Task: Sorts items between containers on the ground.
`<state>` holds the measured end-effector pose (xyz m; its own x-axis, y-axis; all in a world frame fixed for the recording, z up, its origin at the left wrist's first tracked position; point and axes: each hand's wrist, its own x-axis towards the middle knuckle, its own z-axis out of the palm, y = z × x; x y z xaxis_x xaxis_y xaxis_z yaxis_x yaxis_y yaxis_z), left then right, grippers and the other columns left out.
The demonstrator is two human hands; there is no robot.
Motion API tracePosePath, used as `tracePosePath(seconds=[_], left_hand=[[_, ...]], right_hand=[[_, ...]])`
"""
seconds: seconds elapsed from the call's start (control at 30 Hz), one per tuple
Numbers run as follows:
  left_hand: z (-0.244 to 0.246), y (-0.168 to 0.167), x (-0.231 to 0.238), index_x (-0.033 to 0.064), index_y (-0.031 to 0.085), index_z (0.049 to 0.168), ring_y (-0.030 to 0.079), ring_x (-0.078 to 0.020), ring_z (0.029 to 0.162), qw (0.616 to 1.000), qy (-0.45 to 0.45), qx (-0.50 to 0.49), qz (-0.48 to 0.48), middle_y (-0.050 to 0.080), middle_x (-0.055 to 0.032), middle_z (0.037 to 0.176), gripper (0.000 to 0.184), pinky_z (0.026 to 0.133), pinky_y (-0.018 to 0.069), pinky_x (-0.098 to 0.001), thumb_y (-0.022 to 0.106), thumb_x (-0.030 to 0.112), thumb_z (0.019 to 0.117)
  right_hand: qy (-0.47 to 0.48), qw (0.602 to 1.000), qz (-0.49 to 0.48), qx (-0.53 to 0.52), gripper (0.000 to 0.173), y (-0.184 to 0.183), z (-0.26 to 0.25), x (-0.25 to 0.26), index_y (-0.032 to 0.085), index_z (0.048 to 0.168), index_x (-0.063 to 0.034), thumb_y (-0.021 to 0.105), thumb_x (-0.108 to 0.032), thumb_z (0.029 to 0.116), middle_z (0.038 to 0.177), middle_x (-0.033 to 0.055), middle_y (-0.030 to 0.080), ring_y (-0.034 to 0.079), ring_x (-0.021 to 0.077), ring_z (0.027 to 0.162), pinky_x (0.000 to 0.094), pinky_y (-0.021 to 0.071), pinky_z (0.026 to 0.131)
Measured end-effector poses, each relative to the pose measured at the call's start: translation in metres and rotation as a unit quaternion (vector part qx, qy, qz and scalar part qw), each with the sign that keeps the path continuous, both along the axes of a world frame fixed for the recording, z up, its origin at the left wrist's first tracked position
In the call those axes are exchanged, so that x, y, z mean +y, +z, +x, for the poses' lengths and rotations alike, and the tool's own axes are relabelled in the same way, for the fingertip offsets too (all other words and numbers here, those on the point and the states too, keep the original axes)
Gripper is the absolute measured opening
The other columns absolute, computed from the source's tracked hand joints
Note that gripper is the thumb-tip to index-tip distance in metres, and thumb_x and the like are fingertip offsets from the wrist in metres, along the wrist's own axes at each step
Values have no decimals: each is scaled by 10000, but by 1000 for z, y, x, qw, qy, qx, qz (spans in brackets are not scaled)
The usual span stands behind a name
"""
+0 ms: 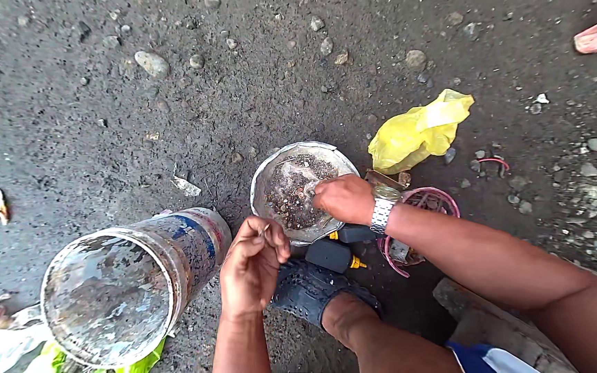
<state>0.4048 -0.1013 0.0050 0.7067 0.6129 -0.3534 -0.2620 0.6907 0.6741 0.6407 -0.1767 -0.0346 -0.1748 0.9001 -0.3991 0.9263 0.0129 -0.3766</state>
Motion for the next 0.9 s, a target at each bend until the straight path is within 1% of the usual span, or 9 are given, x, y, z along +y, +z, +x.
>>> tracePosePath(seconds=[0.1, 0.2, 0.27, 0.33, 0.4, 0.5, 0.7, 0.8, 0.9], left_hand=[[-9, 9, -7, 123, 670, 904, 638, -178, 712, 992, 4, -112, -52, 633, -61, 819, 141, 654, 532, -323, 580, 226, 941], [-10, 21, -8, 104, 674, 1013, 649, -176, 743, 994, -24, -102, -19, 654, -94, 885, 167, 681, 541, -309, 564, 219, 965], [-6, 31, -9, 69, 696, 1091, 676, -191, 782, 999, -12, -40, -15, 691, -152, 959, 299, 719, 566, -311, 485, 264, 1008], [4, 39, -12, 36, 697, 1176, 715, -232, 888, 996, 28, 29, -75, 717, -194, 1059, 502, 800, 593, -351, 313, 341, 1070], [10, 42, -13, 11, 629, 1326, 692, -300, 1114, 985, 49, 36, -164, 691, -213, 1218, 675, 995, 549, -455, 168, 450, 1102], [13, 43, -17, 7, 543, 1425, 636, -349, 1246, 966, 82, 25, -246, 641, -242, 1333, 816, 1087, 493, -496, 103, 597, 1075], [1, 45, -20, 15, 500, 1464, 597, -380, 1298, 945, 111, -41, -304, 592, -258, 1403, 877, 1110, 469, -503, 106, 674, 1038], [-6, 45, -22, 23, 497, 1470, 566, -373, 1339, 936, 119, -86, -320, 572, -250, 1434, 851, 1131, 448, -499, 122, 658, 1046], [-12, 44, -24, 16, 521, 1449, 565, -361, 1345, 930, 130, -120, -321, 585, -237, 1427, 796, 1137, 444, -485, 138, 600, 1068]], right_hand=[[31, 1000, -4, -3, 155, -8, -4, 6, 725, 910, -96, 589, -49, 969, 945, 96, 700, 703, 303, 887, 510, 579, 712], [24, 999, -7, -26, 157, -8, -4, 10, 733, 925, -83, 585, -56, 972, 965, 101, 712, 709, 307, 879, 509, 581, 712], [20, 999, -13, -39, 145, -9, -4, 10, 725, 909, -76, 591, -56, 961, 961, 101, 715, 712, 304, 871, 511, 583, 705], [14, 999, -1, -50, 120, -11, -3, 8, 717, 891, -77, 611, -61, 945, 934, 96, 703, 707, 295, 853, 499, 586, 695], [-8, 998, 28, -51, 118, -14, -6, 3, 723, 879, -78, 624, -71, 941, 912, 95, 704, 710, 291, 848, 494, 591, 691], [-37, 997, 33, -63, 138, -15, -11, -1, 733, 859, -89, 622, -81, 941, 890, 93, 711, 718, 286, 850, 488, 593, 685], [-51, 993, -59, -91, 123, -9, -17, 9, 739, 841, -123, 658, -151, 928, 882, 69, 714, 709, 290, 814, 513, 576, 657], [-50, 988, -115, -94, 121, -4, -17, 16, 736, 876, -126, 658, -206, 923, 941, 68, 718, 708, 290, 868, 525, 575, 713], [-56, 989, -105, -87, 139, -5, -14, 13, 740, 889, -150, 647, -251, 911, 954, 46, 723, 709, 268, 875, 511, 576, 735]])
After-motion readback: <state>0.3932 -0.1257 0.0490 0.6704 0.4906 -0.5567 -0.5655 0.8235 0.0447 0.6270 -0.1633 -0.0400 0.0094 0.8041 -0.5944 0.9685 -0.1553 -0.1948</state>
